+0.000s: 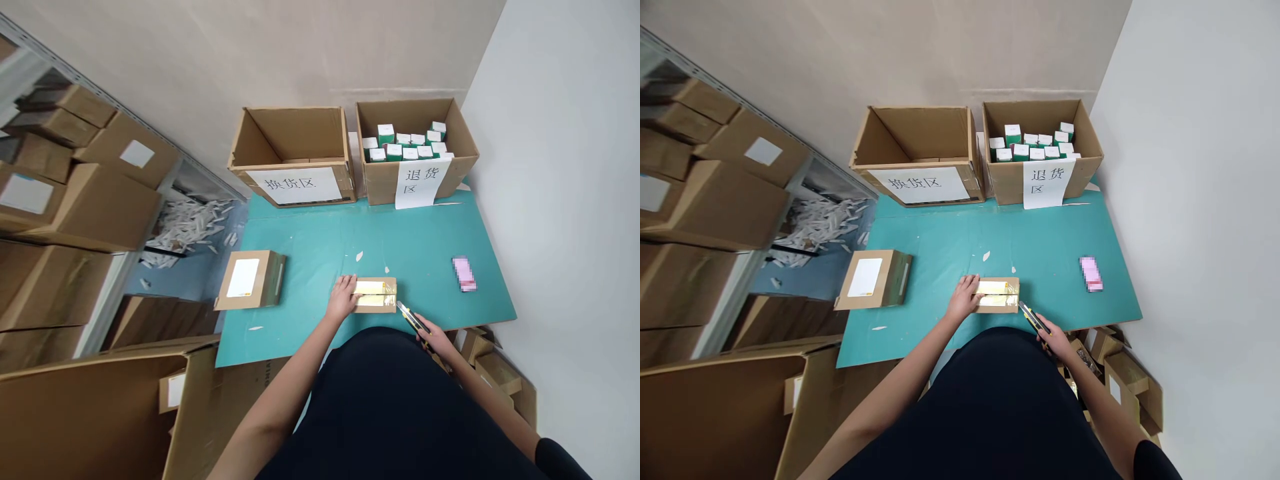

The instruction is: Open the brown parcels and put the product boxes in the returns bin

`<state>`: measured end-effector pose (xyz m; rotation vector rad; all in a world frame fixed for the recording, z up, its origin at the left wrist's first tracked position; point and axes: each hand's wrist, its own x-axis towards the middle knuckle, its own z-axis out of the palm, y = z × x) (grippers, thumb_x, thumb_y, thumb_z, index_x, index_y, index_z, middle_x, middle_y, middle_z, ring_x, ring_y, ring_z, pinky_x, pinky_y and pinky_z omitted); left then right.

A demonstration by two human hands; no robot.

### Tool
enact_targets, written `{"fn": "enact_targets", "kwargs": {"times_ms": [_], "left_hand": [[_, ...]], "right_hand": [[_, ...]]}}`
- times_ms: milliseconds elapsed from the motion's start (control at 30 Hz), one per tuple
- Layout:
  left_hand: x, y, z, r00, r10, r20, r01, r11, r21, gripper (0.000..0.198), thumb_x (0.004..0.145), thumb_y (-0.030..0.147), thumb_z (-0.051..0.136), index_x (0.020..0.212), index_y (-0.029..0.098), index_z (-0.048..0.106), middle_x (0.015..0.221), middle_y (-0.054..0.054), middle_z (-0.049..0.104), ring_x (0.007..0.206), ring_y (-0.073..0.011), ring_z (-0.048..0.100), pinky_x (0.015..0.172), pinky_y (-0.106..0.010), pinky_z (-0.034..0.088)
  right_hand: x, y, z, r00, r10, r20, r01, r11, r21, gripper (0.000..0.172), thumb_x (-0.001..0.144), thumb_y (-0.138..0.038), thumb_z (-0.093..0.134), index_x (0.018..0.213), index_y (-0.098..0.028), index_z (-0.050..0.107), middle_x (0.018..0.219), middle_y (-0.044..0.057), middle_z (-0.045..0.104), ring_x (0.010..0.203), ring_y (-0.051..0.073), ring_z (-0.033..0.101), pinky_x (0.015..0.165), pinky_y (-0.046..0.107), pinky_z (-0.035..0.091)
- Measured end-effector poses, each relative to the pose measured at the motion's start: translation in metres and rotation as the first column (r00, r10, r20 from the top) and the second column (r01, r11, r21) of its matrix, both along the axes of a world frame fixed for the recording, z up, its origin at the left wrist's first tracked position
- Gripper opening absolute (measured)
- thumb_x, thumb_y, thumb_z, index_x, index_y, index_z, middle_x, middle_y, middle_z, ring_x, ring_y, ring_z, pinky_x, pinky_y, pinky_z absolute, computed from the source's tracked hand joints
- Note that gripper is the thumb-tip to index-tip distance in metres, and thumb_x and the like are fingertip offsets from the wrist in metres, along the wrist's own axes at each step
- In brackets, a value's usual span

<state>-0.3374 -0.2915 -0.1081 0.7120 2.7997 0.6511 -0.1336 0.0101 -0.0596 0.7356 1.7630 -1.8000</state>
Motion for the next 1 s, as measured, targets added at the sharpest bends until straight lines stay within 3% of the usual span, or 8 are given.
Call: {"fn": "enact_targets", "kwargs": {"times_ms": [167, 233, 333, 433, 567, 833, 1000], "left_hand": [[-0.002, 0.003, 0.003, 1.0, 0.011, -0.005, -0.011, 1.0, 0.017, 0.062, 0.092, 0.038, 0.053, 0.15, 0.018, 0.045, 0.146, -0.014, 0.053, 0.14, -0.0351, 0.039, 0.113, -0.049, 0.037], [-0.002, 0.006, 0.006, 0.999, 0.034, -0.003, -0.034, 0.999, 0.019, 0.062, 0.093, 0.04, 0.052, 0.15, 0.017, 0.045, 0.145, -0.015, 0.053, 0.139, -0.0352, 0.04, 0.113, -0.049, 0.037], [0.0, 0.009, 0.013, 0.998, 0.065, -0.014, -0.065, 0.998, -0.002, 0.062, 0.092, 0.043, 0.053, 0.148, 0.017, 0.047, 0.142, -0.015, 0.055, 0.136, -0.0359, 0.043, 0.116, -0.051, 0.032], [0.003, 0.013, 0.02, 0.997, 0.072, -0.026, -0.072, 0.997, -0.039, 0.062, 0.09, 0.044, 0.056, 0.146, 0.02, 0.05, 0.136, -0.014, 0.058, 0.13, -0.035, 0.047, 0.119, -0.053, 0.027], [0.005, 0.017, 0.029, 0.994, 0.111, 0.002, -0.11, 0.992, -0.067, 0.061, 0.088, 0.044, 0.058, 0.143, 0.02, 0.052, 0.131, -0.014, 0.06, 0.125, -0.0338, 0.05, 0.116, -0.049, 0.032], [0.021, 0.021, 0.038, 0.963, 0.19, 0.192, -0.182, 0.982, -0.057, 0.058, 0.089, 0.044, 0.061, 0.142, 0.023, 0.05, 0.125, -0.011, 0.061, 0.116, -0.0285, 0.057, 0.099, -0.038, 0.045], [0.049, 0.036, 0.034, 0.912, 0.216, 0.349, -0.239, 0.971, 0.024, 0.064, 0.09, 0.042, 0.059, 0.148, 0.019, 0.043, 0.126, -0.01, 0.06, 0.108, -0.024, 0.064, 0.087, -0.032, 0.052]], "right_hand": [[0.012, 0.007, 0.006, 0.999, -0.043, 0.023, 0.042, 0.999, 0.012, 0.084, 0.076, -0.057, 0.071, 0.15, -0.026, 0.047, 0.074, -0.003, 0.065, 0.047, 0.01, 0.054, 0.037, 0.019, 0.036], [0.015, 0.008, 0.005, 0.987, -0.164, -0.003, 0.164, 0.987, 0.003, 0.086, 0.075, -0.058, 0.073, 0.151, -0.026, 0.045, 0.076, -0.002, 0.067, 0.049, 0.012, 0.057, 0.039, 0.021, 0.04], [0.006, 0.001, -0.001, 0.915, -0.403, -0.033, 0.399, 0.914, -0.075, 0.089, 0.074, -0.059, 0.077, 0.149, -0.027, 0.042, 0.082, 0.001, 0.07, 0.061, 0.017, 0.068, 0.051, 0.028, 0.054], [-0.02, -0.016, -0.009, 0.857, -0.516, 0.001, 0.509, 0.845, -0.166, 0.069, 0.072, -0.06, 0.079, 0.125, -0.025, 0.054, 0.09, 0.006, 0.073, 0.081, 0.026, 0.075, 0.068, 0.038, 0.062], [-0.06, -0.04, -0.018, 0.859, -0.511, 0.021, 0.498, 0.827, -0.26, 0.051, 0.075, -0.065, 0.074, 0.097, -0.024, 0.055, 0.1, 0.011, 0.072, 0.102, 0.031, 0.074, 0.078, 0.044, 0.063], [-0.126, -0.048, -0.017, 0.859, -0.466, -0.21, 0.435, 0.882, -0.18, 0.054, 0.078, -0.07, 0.067, 0.109, -0.028, 0.052, 0.126, 0.008, 0.066, 0.115, 0.026, 0.068, 0.076, 0.035, 0.061], [-0.181, -0.043, -0.014, 0.892, -0.342, -0.296, 0.315, 0.939, -0.136, 0.049, 0.077, -0.063, 0.068, 0.105, -0.024, 0.058, 0.112, 0.007, 0.071, 0.104, 0.021, 0.069, 0.081, 0.032, 0.057]]}}
